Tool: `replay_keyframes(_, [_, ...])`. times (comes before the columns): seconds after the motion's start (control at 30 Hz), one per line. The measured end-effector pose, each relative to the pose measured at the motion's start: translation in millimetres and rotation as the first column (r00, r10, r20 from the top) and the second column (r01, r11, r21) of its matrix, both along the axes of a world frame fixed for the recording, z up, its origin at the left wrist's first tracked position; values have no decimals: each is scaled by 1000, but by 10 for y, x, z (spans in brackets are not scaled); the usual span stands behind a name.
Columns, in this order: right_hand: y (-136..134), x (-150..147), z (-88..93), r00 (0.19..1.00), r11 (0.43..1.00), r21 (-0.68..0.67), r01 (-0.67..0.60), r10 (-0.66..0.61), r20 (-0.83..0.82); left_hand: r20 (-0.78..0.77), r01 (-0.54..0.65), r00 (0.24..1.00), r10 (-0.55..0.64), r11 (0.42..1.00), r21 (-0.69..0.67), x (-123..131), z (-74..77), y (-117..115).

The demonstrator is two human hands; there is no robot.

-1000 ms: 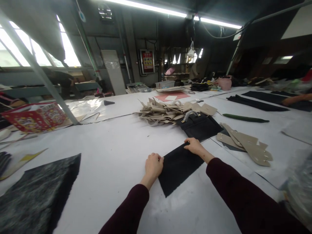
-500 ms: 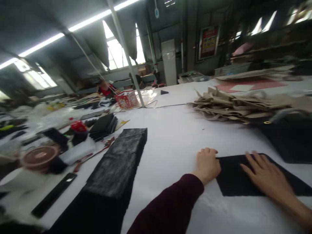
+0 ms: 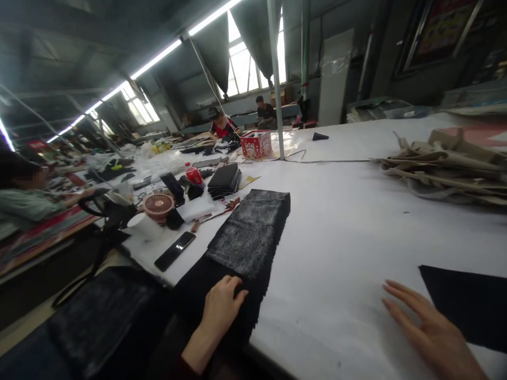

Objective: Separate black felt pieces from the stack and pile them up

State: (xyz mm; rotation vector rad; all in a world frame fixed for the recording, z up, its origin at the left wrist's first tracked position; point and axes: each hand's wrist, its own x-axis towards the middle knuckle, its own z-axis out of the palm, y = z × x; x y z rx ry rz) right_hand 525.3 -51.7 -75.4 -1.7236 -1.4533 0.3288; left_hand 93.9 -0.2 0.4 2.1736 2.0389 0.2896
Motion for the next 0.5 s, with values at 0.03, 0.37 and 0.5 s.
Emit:
replay_keyframes(0.03, [37,-253,60,998,998,-27,-51,50,-37,-28,4,1000,-5,1000,-20,-93,-39,-5])
replay_keyframes(0.37, [284,-2384,536,723,734,-23,-679,663,-194,67,136,988,-141,989,63,-242,-192,69])
replay_keyframes(0.5, [422,-2741,480,698,697,-66,-714,716,16,516,55,856,-31,998,-31,-453,-194,122])
